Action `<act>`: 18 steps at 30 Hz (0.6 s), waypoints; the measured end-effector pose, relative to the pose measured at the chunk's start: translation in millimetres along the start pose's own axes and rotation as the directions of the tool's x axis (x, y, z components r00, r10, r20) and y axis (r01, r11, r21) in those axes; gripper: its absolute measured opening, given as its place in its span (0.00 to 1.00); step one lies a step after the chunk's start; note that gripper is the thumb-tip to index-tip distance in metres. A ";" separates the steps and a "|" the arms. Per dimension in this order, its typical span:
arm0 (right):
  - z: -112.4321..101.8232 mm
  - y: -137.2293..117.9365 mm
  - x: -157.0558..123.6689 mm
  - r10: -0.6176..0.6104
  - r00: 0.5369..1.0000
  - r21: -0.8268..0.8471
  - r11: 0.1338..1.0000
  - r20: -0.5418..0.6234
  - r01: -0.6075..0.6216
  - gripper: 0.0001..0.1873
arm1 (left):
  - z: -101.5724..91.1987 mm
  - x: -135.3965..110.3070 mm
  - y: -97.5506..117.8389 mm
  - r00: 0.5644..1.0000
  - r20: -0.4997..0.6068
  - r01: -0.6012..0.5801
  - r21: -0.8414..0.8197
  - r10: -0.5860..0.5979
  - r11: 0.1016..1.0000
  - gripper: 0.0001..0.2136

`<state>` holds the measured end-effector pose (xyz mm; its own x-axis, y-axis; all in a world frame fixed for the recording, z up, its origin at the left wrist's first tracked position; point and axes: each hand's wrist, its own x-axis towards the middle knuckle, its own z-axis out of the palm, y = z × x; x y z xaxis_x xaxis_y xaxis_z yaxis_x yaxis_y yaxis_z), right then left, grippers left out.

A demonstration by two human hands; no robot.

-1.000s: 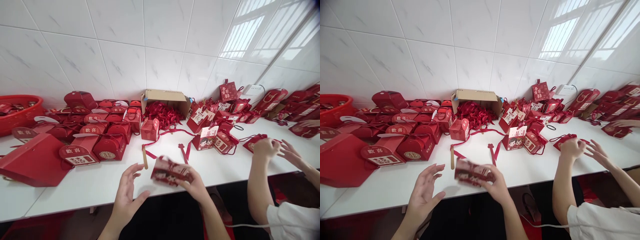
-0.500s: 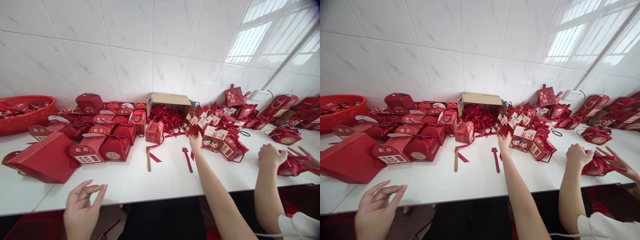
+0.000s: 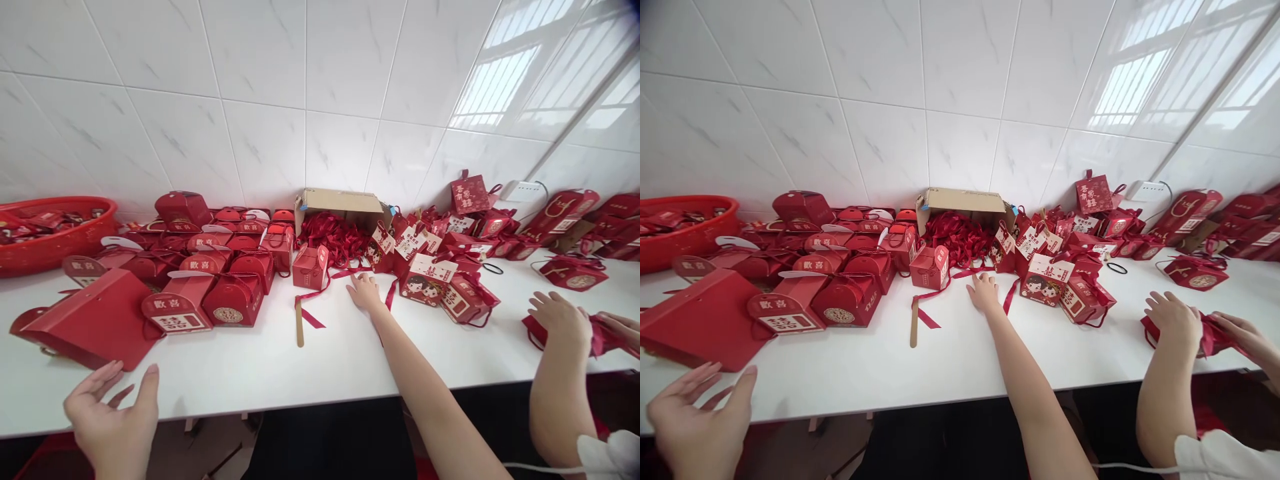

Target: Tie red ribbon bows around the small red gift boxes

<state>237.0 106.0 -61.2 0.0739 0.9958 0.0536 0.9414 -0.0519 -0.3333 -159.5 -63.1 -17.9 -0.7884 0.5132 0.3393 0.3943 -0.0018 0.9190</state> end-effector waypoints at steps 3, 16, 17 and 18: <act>-5.1 -4.8 -19.5 -0.027 0.999 -0.072 0.997 0.046 0.030 0.24 | -1.6 -6.6 -14.4 0.998 0.018 0.066 0.003 -0.066 0.998 0.22; 1.5 -18.8 -195.1 -0.177 0.984 -0.012 0.984 -0.037 0.176 0.21 | 0.9 -1.4 -40.2 0.998 -0.010 0.059 0.097 -0.058 0.994 0.23; 1.9 -19.6 -203.0 -0.178 0.983 0.009 0.984 -0.046 0.179 0.20 | 1.3 -2.2 -39.6 0.993 0.106 0.038 0.073 -0.045 0.997 0.19; 1.7 -20.2 -209.4 -0.180 0.982 0.030 0.983 -0.051 0.181 0.20 | 1.5 -2.0 -39.0 0.954 0.300 0.015 0.020 -0.020 1.000 0.15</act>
<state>201.9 -101.3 -67.3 -0.0799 0.9838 0.1602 0.9290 0.1318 -0.3459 -172.6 -62.8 -54.7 -0.6183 0.7469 0.2446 0.3920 0.0233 0.9197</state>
